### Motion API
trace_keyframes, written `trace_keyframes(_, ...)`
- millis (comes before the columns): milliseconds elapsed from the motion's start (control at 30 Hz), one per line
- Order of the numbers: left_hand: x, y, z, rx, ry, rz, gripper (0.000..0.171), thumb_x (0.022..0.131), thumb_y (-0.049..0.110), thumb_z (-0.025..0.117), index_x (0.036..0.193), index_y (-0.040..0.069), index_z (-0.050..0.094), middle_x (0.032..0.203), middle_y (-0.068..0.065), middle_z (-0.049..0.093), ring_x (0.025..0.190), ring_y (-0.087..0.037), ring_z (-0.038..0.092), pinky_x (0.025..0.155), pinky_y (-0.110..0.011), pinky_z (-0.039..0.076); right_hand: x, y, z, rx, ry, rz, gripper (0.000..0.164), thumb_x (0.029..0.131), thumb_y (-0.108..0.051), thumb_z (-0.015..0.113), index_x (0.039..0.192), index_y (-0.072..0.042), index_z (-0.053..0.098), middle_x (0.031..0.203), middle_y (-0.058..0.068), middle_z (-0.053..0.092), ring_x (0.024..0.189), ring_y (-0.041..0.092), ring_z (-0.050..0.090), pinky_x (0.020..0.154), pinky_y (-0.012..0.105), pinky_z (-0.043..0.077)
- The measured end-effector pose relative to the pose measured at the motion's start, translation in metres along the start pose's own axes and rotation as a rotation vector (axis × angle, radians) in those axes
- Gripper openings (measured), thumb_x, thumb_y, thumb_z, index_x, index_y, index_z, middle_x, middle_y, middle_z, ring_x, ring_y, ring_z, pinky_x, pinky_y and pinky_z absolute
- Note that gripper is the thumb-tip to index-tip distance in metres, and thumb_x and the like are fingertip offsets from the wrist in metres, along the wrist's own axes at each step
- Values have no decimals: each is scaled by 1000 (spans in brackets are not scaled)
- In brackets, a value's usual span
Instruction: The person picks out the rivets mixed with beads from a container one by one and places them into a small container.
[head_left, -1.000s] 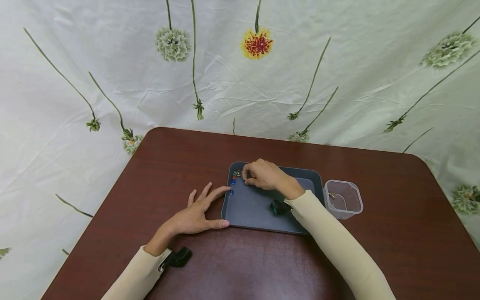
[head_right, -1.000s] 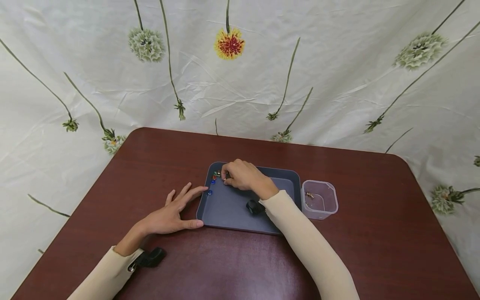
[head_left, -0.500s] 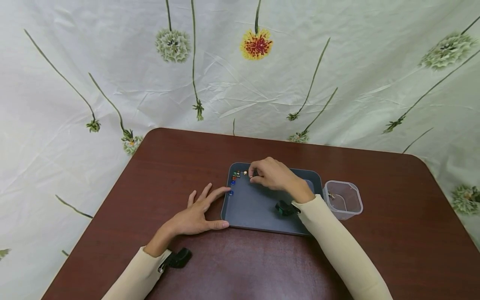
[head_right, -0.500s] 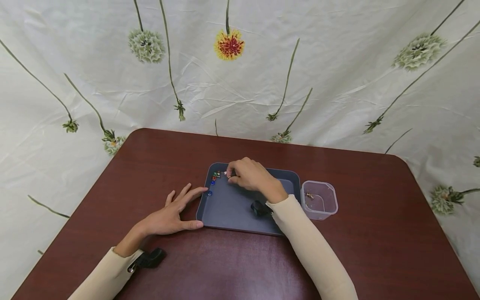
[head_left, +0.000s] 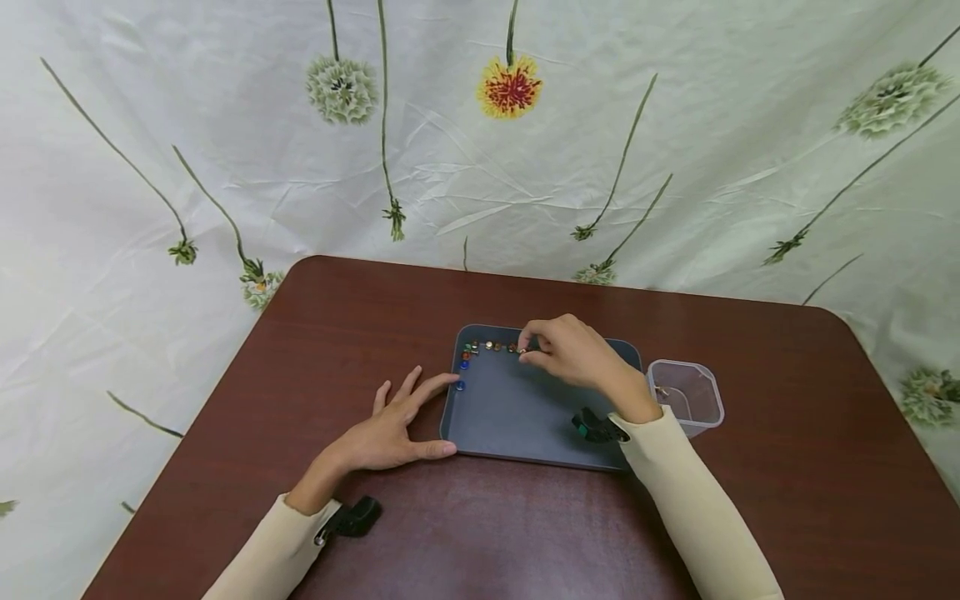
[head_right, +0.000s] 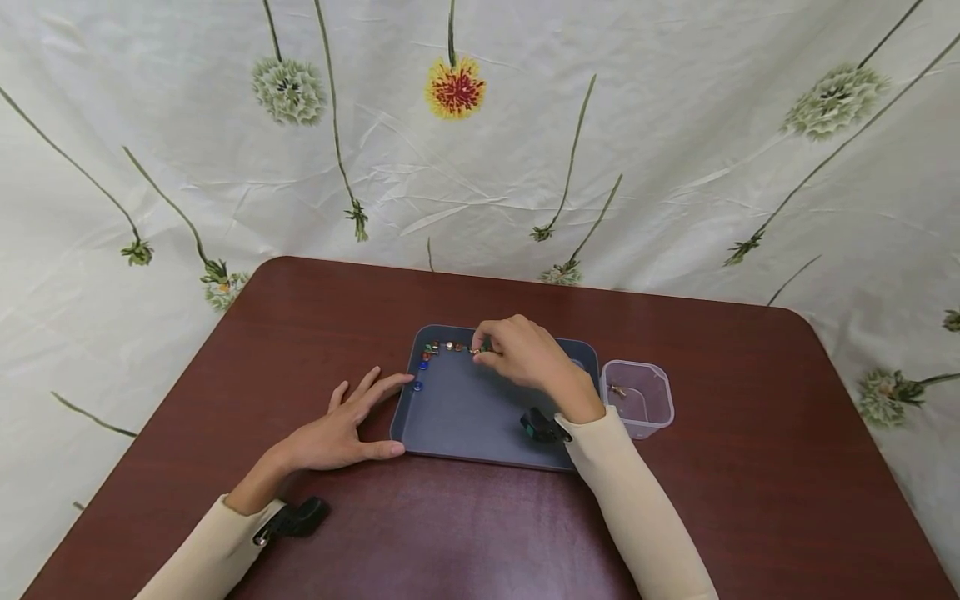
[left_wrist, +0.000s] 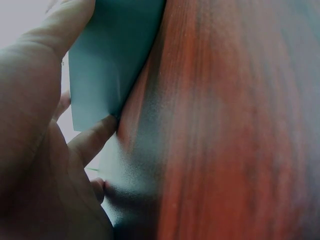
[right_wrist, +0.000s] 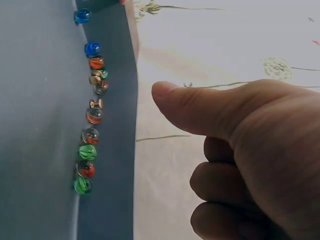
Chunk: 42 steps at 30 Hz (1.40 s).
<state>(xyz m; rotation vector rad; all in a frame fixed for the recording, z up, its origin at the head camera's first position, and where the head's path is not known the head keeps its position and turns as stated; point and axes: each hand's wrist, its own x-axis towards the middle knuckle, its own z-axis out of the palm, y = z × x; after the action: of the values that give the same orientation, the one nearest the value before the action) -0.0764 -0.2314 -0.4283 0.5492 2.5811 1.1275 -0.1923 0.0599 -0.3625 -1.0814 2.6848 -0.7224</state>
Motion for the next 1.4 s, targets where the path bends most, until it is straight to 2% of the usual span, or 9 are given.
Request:
trace_keyframes(200,0,0,0,1,-2,11,88,88,48,75,159,31,27,164,-2,29,155,-39,-5,112,-69,-13,-13,0,-7,5,28,-10,13,93,-22,74,101,-13,73,54,-7,38,47,7,33,48,22,24)
trace_keyframes(367,0,-1,0,0,-3,10,88,87,48,76,158,31,27,164,-3,29,155,-39,-5,113,-69,-13,-27,2,-15,-7,60,-14,13,92,-22,75,100,-12,73,53,-8,35,46,6,29,47,22,22)
trace_keyframes(633,0,-1,0,-3,-3,8,88,87,48,76,158,32,27,164,-2,29,155,-39,-5,113,-68,-13,-49,12,-25,-27,116,40,12,91,-24,76,99,-15,72,52,-9,30,45,5,23,46,22,21)
trace_keyframes(933,1,0,1,4,0,9,87,87,48,76,158,34,27,164,-3,30,155,-40,-4,112,-69,-13,-64,26,-34,-41,135,70,9,91,-21,76,97,-15,72,52,-9,28,47,4,22,49,23,25)
trace_keyframes(1167,0,0,0,1,-2,9,88,87,47,76,158,29,27,163,-3,30,155,-40,-4,112,-68,-13,-73,33,-35,-19,142,86,8,92,-21,75,95,-15,71,52,-9,28,46,3,22,48,23,26)
trace_keyframes(1400,1,1,0,4,-1,9,88,87,47,76,158,31,27,164,-3,30,155,-40,-4,113,-68,-13,-81,38,-39,-19,162,88,7,92,-20,75,93,-15,71,54,-9,28,46,2,22,48,24,28)
